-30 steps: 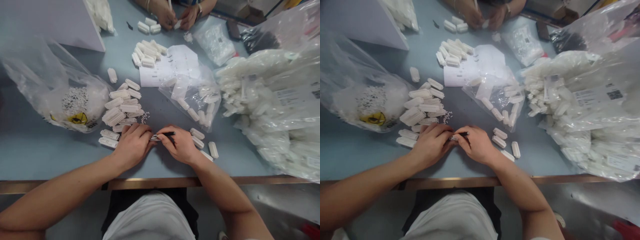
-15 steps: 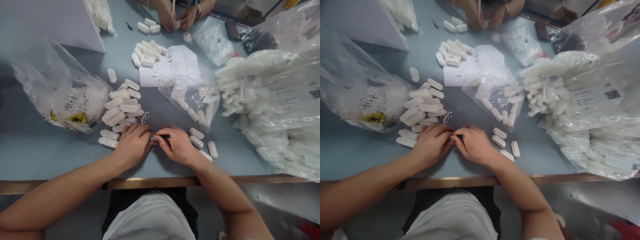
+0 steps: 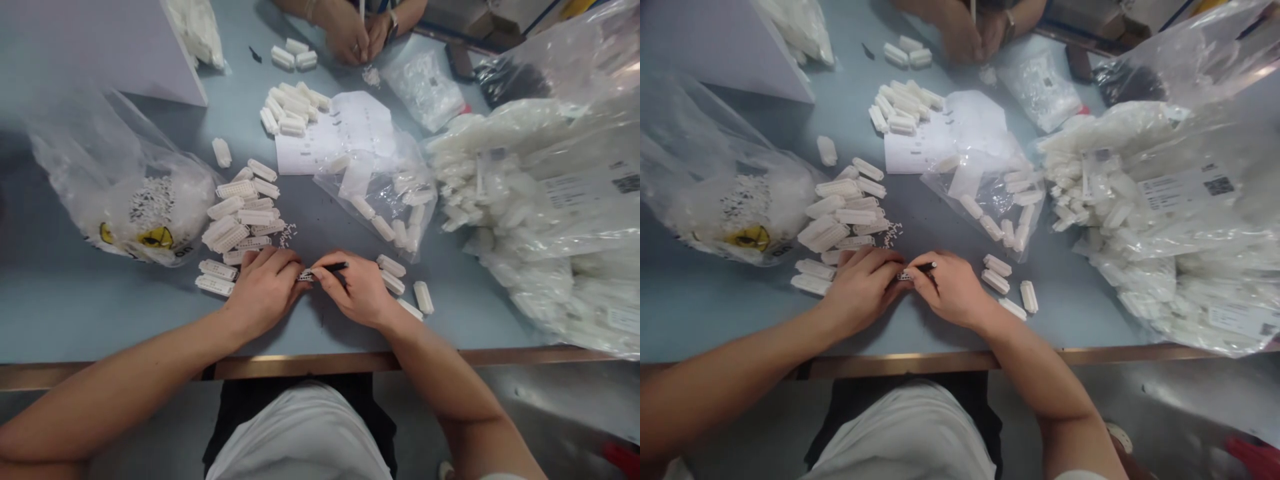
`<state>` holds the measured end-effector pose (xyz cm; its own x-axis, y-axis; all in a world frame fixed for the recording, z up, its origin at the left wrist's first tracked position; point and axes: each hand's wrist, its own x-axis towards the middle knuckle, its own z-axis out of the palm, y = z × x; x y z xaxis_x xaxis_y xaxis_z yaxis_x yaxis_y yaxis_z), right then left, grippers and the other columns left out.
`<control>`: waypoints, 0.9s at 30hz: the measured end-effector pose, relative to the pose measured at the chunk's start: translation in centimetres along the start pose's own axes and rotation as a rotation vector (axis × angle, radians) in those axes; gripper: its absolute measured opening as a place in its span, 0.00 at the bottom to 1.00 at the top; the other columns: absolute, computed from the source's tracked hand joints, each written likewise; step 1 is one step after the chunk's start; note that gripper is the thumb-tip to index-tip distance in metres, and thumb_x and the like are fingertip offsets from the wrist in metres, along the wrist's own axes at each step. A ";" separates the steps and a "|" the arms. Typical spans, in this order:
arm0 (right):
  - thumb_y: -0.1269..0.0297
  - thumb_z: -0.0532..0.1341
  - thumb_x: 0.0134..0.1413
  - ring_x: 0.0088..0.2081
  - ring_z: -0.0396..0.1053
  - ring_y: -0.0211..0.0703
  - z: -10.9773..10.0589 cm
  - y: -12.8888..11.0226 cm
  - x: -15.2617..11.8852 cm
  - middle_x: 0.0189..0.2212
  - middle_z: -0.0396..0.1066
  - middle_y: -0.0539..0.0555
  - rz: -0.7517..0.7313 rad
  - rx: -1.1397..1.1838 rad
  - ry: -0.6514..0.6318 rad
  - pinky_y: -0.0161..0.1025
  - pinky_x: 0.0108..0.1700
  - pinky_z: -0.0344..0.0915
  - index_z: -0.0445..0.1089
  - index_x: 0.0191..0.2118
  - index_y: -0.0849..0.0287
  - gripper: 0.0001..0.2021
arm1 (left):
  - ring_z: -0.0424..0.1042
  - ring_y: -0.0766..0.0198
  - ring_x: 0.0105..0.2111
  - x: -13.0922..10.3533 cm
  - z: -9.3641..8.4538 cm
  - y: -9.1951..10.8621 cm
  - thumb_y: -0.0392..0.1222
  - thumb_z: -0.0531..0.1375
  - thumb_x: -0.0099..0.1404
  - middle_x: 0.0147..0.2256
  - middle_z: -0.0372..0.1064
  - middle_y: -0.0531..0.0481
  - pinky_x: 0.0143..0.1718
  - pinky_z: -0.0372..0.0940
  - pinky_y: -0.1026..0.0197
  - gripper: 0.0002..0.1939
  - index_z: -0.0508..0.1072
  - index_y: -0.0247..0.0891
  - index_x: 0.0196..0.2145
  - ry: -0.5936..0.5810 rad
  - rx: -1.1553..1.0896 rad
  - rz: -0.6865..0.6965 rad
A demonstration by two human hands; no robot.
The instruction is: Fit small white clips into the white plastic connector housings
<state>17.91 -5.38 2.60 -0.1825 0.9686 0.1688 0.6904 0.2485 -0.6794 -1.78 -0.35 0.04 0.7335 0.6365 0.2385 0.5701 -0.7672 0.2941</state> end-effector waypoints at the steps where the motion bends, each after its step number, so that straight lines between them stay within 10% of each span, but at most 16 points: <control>1: 0.63 0.56 0.68 0.38 0.77 0.44 0.0 0.0 0.0 0.34 0.79 0.53 -0.001 -0.001 -0.004 0.39 0.44 0.70 0.74 0.40 0.56 0.09 | 0.71 0.49 0.43 0.0 0.0 0.0 0.49 0.60 0.70 0.42 0.76 0.42 0.41 0.61 0.48 0.12 0.78 0.38 0.39 0.000 0.001 0.002; 27: 0.65 0.56 0.68 0.38 0.76 0.43 0.6 -0.1 0.1 0.33 0.79 0.53 -0.091 -0.085 0.027 0.38 0.43 0.70 0.73 0.39 0.56 0.09 | 0.70 0.50 0.42 0.0 0.0 0.0 0.47 0.58 0.71 0.41 0.75 0.44 0.40 0.59 0.48 0.12 0.76 0.37 0.38 0.031 0.011 0.028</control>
<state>17.38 -5.36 2.28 -0.2290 0.9416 0.2467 0.7290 0.3338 -0.5976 -1.77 -0.33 0.09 0.7375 0.6168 0.2752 0.5536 -0.7854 0.2769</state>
